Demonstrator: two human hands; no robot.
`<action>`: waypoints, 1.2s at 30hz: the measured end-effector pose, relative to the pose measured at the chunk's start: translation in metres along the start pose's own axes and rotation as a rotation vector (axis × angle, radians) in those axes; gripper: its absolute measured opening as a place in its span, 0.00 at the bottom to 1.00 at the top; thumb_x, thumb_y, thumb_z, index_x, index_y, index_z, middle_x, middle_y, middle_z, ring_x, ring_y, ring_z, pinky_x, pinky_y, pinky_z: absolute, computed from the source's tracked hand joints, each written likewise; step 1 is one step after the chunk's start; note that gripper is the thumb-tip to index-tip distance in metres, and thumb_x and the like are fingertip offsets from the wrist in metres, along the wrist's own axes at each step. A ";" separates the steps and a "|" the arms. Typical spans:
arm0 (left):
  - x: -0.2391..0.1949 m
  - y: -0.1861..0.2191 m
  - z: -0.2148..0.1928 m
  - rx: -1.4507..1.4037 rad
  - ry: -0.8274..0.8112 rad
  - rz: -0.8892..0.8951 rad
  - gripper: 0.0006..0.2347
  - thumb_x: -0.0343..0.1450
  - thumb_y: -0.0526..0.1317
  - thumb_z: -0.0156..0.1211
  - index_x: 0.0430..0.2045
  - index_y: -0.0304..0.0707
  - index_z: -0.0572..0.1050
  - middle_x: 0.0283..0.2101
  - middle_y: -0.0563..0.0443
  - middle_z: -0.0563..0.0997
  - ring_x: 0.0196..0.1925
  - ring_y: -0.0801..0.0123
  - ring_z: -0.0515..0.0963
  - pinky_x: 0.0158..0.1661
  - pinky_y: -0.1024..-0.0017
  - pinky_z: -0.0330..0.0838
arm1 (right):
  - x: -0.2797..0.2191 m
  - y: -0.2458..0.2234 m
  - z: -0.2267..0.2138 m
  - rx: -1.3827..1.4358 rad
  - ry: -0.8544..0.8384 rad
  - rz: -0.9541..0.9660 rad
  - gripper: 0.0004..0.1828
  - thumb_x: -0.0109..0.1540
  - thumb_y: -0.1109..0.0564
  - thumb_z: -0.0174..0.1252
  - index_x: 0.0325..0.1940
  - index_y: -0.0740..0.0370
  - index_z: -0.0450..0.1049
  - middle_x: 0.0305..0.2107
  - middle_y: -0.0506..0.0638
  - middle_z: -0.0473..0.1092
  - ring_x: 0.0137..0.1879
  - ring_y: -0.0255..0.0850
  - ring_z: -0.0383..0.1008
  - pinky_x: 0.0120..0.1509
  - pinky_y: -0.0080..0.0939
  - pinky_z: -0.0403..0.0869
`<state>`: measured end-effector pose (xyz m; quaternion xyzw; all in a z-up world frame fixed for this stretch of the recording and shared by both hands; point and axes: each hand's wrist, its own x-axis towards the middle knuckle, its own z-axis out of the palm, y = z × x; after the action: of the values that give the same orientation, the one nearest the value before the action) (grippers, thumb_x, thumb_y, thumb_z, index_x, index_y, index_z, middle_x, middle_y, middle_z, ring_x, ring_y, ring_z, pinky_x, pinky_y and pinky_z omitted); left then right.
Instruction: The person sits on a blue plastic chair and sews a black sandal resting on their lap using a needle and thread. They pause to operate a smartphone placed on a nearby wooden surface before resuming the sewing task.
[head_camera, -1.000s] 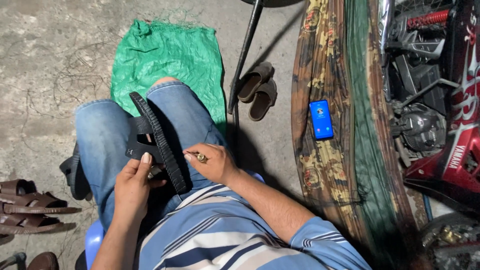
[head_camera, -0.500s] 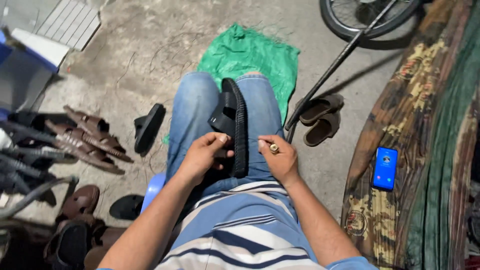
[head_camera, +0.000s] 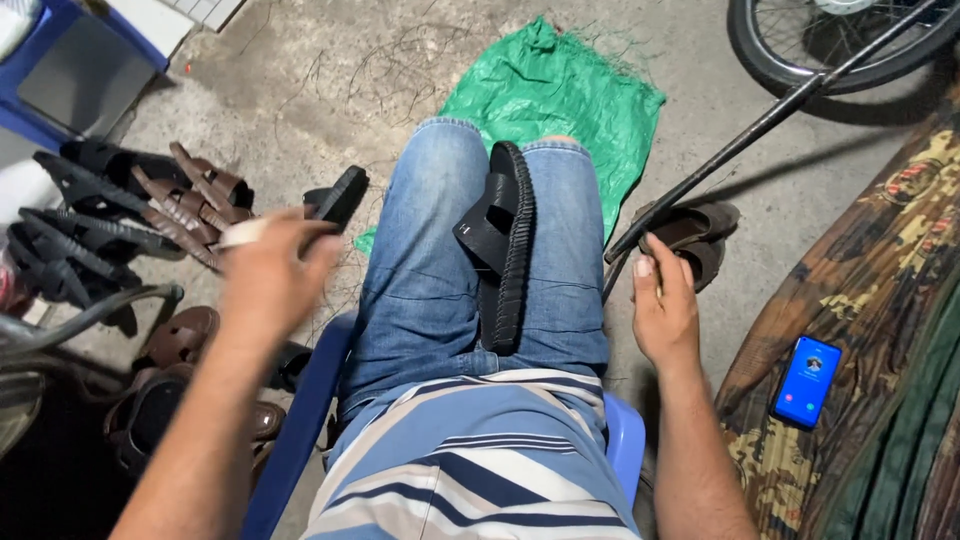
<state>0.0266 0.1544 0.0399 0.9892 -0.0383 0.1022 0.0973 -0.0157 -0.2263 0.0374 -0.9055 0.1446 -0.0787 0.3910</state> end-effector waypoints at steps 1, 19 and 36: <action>0.002 0.027 -0.005 -0.175 -0.115 0.088 0.11 0.66 0.47 0.57 0.37 0.45 0.77 0.45 0.43 0.75 0.48 0.51 0.75 0.43 0.61 0.68 | 0.000 -0.017 -0.002 0.036 -0.117 -0.060 0.19 0.63 0.59 0.43 0.58 0.65 0.64 0.42 0.69 0.63 0.46 0.60 0.66 0.53 0.57 0.64; -0.022 0.140 0.036 -0.740 -0.172 0.140 0.18 0.62 0.41 0.60 0.43 0.36 0.67 0.40 0.46 0.72 0.34 0.49 0.76 0.32 0.60 0.69 | 0.006 -0.065 0.017 -0.199 -0.458 -0.463 0.13 0.55 0.56 0.54 0.42 0.45 0.76 0.32 0.46 0.72 0.37 0.45 0.74 0.39 0.42 0.73; -0.024 0.147 0.054 -1.039 -0.354 -0.067 0.16 0.64 0.44 0.60 0.43 0.48 0.67 0.43 0.47 0.70 0.40 0.44 0.76 0.36 0.55 0.73 | 0.003 -0.062 0.014 -0.410 -0.374 -0.542 0.14 0.54 0.55 0.52 0.42 0.43 0.76 0.32 0.43 0.70 0.35 0.45 0.73 0.37 0.42 0.72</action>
<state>0.0000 0.0008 0.0104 0.8138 -0.0680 -0.1013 0.5683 0.0028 -0.1768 0.0729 -0.9690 -0.1611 0.0180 0.1866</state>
